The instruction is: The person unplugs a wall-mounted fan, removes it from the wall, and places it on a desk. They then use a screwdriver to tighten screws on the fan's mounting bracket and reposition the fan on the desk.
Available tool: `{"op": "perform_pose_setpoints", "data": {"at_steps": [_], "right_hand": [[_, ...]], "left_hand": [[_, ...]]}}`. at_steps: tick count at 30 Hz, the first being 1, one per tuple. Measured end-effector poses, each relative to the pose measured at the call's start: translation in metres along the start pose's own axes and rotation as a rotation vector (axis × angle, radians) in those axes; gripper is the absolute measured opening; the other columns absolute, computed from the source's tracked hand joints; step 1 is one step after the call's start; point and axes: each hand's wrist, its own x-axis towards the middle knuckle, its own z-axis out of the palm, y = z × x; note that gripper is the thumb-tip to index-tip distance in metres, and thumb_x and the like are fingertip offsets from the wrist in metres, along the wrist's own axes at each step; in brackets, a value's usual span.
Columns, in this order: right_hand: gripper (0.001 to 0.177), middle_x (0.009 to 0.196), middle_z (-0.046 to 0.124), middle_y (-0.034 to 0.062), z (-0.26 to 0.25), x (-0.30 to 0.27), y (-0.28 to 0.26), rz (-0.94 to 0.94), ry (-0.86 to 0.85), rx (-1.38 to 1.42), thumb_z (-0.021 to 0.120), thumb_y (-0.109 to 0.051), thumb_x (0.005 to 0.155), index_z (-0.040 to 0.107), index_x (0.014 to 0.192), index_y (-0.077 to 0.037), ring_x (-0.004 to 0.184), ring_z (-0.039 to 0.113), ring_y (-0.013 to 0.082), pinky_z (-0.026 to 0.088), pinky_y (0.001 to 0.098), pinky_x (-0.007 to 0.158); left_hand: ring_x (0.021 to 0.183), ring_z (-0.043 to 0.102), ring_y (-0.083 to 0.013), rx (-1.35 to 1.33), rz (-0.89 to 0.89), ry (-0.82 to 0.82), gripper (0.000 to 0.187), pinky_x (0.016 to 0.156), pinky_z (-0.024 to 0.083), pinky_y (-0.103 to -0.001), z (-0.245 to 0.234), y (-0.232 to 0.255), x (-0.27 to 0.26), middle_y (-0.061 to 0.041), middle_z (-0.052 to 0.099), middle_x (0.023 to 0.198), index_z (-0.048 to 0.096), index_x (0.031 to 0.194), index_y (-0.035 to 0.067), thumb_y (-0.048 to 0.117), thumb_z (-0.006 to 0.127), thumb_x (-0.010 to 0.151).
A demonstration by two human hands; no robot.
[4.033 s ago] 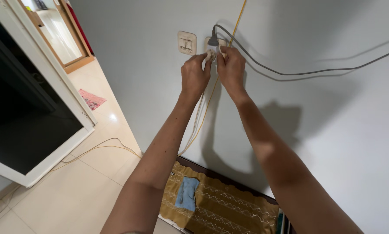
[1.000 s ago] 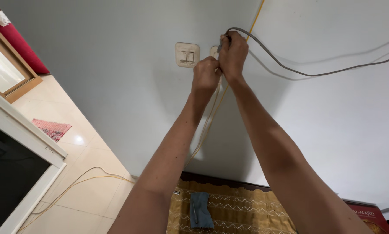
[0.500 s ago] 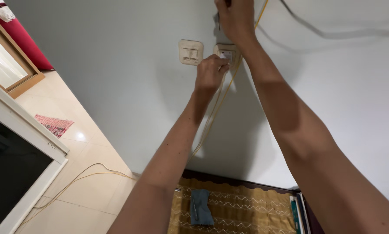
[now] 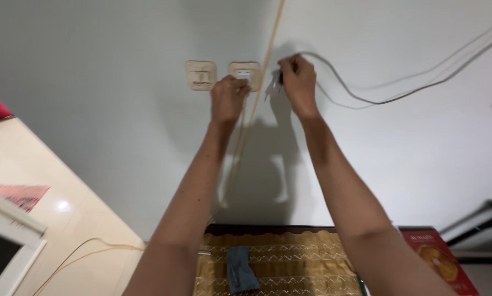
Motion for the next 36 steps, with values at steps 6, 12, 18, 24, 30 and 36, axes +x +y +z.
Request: {"op": "perform_pose_setpoints", "data": {"at_steps": [6,12,18,24,30,36], "right_hand": [[0.025,0.080,0.068,0.0085,-0.046,-0.027,0.048,0.199,0.042,0.046,0.056,-0.017,0.097,0.072,0.097,0.002,0.070,0.062,0.0142,0.052,0.0315,0.063],[0.022,0.087,0.073,0.0116,-0.088,-0.052,0.106,0.375,0.089,0.010,0.058,-0.015,0.095,0.071,0.099,0.002,0.074,0.068,0.0178,0.053,0.0329,0.067],[0.017,0.090,0.072,0.0144,-0.122,-0.080,0.197,0.577,0.180,0.058,0.056,-0.010,0.096,0.062,0.106,0.003,0.074,0.068,0.0208,0.054,0.0356,0.064],[0.017,0.095,0.076,0.0139,-0.169,-0.123,0.284,0.718,0.278,-0.075,0.056,-0.009,0.097,0.062,0.108,0.002,0.080,0.070,0.0174,0.052,0.0354,0.064],[0.019,0.097,0.074,0.0164,-0.216,-0.145,0.307,0.695,0.362,-0.101,0.058,-0.008,0.096,0.058,0.112,0.003,0.081,0.074,0.0191,0.055,0.0320,0.063],[0.020,0.094,0.070,0.0172,-0.257,-0.147,0.263,0.723,0.277,0.136,0.050,-0.008,0.100,0.055,0.115,0.004,0.078,0.073,0.0259,0.064,0.0376,0.063]], "left_hand": [[0.080,0.072,-0.0330,0.045,0.004,0.019,0.014,0.075,0.057,-0.043,0.000,0.005,-0.005,-0.017,0.075,0.092,0.081,0.095,0.003,0.006,0.079,0.082],[0.094,0.067,-0.0369,0.234,0.087,0.047,0.019,0.083,0.054,-0.046,-0.001,0.027,-0.006,-0.017,0.076,0.111,0.080,0.099,0.000,0.012,0.081,0.084],[0.107,0.066,-0.0309,0.156,0.274,0.048,0.027,0.094,0.049,-0.050,0.033,0.076,-0.025,-0.014,0.071,0.124,0.078,0.109,0.003,0.018,0.083,0.087],[0.102,0.067,-0.0249,0.013,0.323,-0.059,0.026,0.091,0.050,-0.047,0.088,0.104,-0.071,-0.013,0.071,0.126,0.079,0.106,0.005,0.016,0.086,0.084],[0.106,0.066,-0.0286,-0.009,0.300,-0.248,0.030,0.089,0.050,-0.047,0.135,0.122,-0.108,-0.010,0.067,0.129,0.079,0.106,0.010,0.020,0.086,0.079],[0.113,0.063,-0.0311,-0.079,0.267,-0.400,0.036,0.092,0.048,-0.048,0.191,0.163,-0.135,-0.009,0.062,0.135,0.076,0.112,0.012,0.022,0.084,0.079]]}}
